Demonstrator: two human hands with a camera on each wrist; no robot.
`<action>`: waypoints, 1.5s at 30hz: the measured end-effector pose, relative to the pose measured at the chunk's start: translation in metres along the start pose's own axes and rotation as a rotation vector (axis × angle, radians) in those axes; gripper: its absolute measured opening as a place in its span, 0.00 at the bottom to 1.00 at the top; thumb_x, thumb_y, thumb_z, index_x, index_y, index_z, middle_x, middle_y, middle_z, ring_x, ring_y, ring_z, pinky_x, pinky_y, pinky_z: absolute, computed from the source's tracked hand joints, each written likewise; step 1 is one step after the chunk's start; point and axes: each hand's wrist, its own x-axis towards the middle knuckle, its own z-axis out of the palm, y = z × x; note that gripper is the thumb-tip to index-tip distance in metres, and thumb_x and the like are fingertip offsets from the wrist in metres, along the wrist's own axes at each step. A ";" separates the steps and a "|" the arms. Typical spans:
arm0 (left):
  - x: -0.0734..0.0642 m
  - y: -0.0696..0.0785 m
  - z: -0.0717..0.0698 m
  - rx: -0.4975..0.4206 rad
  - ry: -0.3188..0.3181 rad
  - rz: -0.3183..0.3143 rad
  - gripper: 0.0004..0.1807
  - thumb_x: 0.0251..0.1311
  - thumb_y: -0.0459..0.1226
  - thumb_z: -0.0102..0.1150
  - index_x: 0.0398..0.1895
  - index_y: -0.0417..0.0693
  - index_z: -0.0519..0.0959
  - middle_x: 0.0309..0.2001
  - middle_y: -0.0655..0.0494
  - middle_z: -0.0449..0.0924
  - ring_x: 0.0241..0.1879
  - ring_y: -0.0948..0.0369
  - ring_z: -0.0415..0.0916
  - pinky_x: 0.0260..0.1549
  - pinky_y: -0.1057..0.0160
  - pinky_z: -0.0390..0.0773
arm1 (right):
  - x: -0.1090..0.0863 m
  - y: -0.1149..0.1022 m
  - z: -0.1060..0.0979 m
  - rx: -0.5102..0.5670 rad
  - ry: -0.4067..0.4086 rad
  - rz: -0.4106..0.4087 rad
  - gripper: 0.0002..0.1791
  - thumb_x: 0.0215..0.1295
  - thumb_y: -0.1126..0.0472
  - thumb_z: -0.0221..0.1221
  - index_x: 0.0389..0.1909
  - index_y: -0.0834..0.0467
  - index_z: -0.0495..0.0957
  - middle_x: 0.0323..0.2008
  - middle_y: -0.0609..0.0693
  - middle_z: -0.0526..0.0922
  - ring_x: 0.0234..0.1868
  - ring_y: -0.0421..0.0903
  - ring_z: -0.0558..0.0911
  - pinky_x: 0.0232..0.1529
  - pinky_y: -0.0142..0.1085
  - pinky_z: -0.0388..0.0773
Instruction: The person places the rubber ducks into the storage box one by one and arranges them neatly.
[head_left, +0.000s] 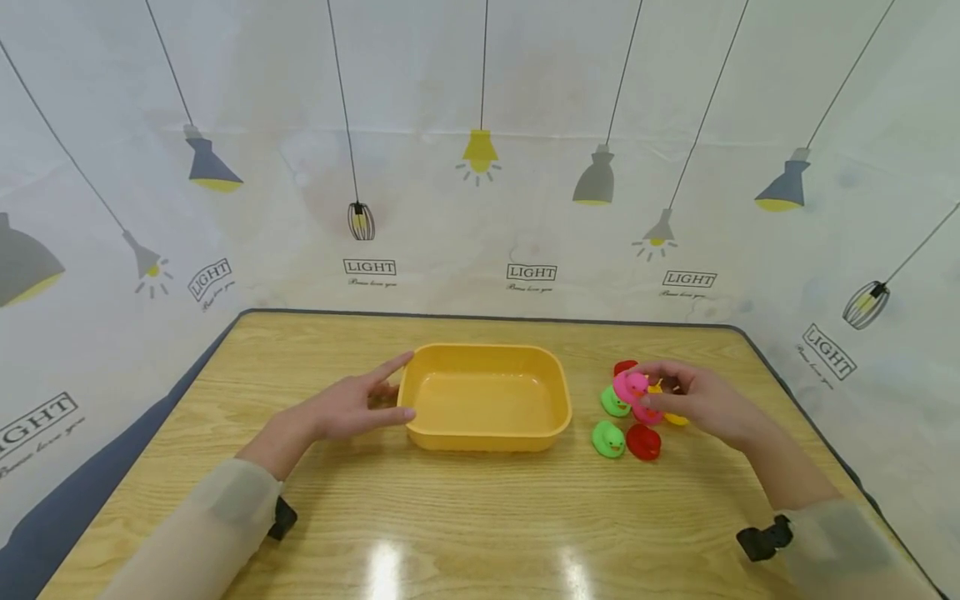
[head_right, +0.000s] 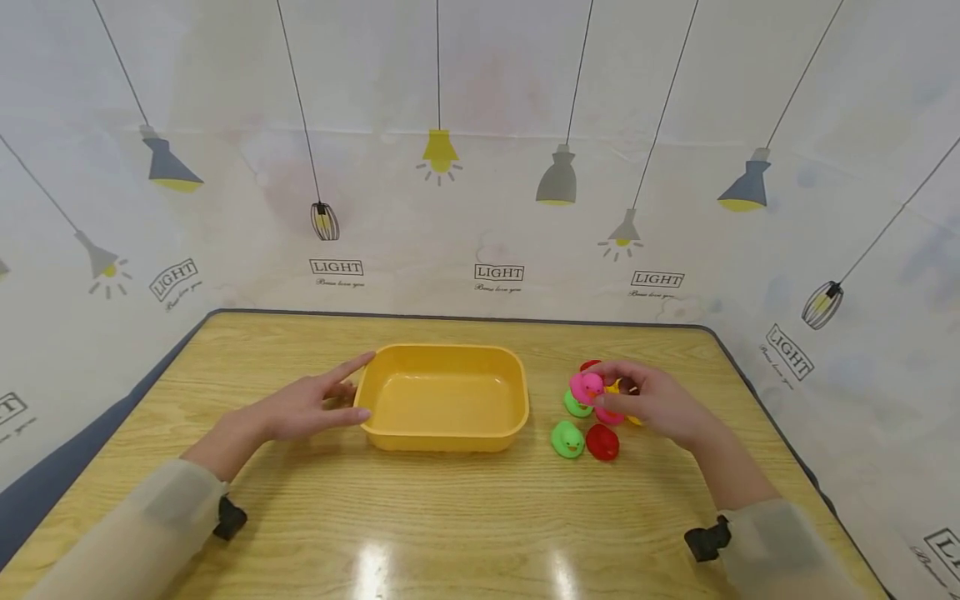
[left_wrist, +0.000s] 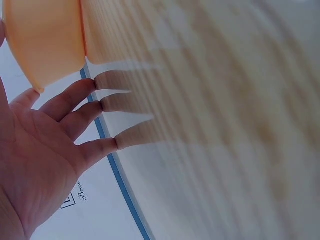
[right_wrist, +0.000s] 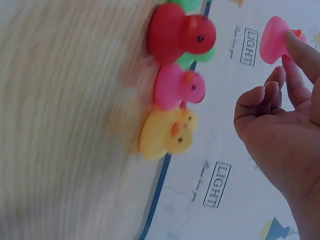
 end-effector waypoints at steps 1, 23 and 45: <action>0.000 0.000 0.000 0.000 0.001 -0.002 0.56 0.69 0.73 0.59 0.91 0.78 0.41 0.79 0.40 0.73 0.81 0.36 0.67 0.77 0.22 0.61 | 0.003 -0.003 0.002 0.014 -0.008 -0.005 0.24 0.76 0.52 0.70 0.68 0.52 0.81 0.47 0.54 0.79 0.45 0.48 0.75 0.34 0.35 0.75; 0.001 -0.003 0.001 0.006 -0.001 -0.004 0.56 0.68 0.74 0.59 0.91 0.80 0.41 0.79 0.40 0.74 0.81 0.35 0.66 0.77 0.21 0.59 | 0.078 -0.072 0.081 0.024 -0.128 -0.143 0.19 0.74 0.54 0.71 0.62 0.51 0.85 0.50 0.52 0.80 0.47 0.51 0.73 0.45 0.38 0.72; 0.003 0.000 0.002 -0.002 -0.008 -0.014 0.55 0.67 0.75 0.59 0.90 0.84 0.41 0.79 0.44 0.74 0.82 0.34 0.65 0.78 0.21 0.57 | 0.135 -0.127 0.161 0.079 -0.196 -0.158 0.18 0.73 0.58 0.71 0.61 0.52 0.86 0.50 0.51 0.84 0.49 0.48 0.77 0.51 0.38 0.76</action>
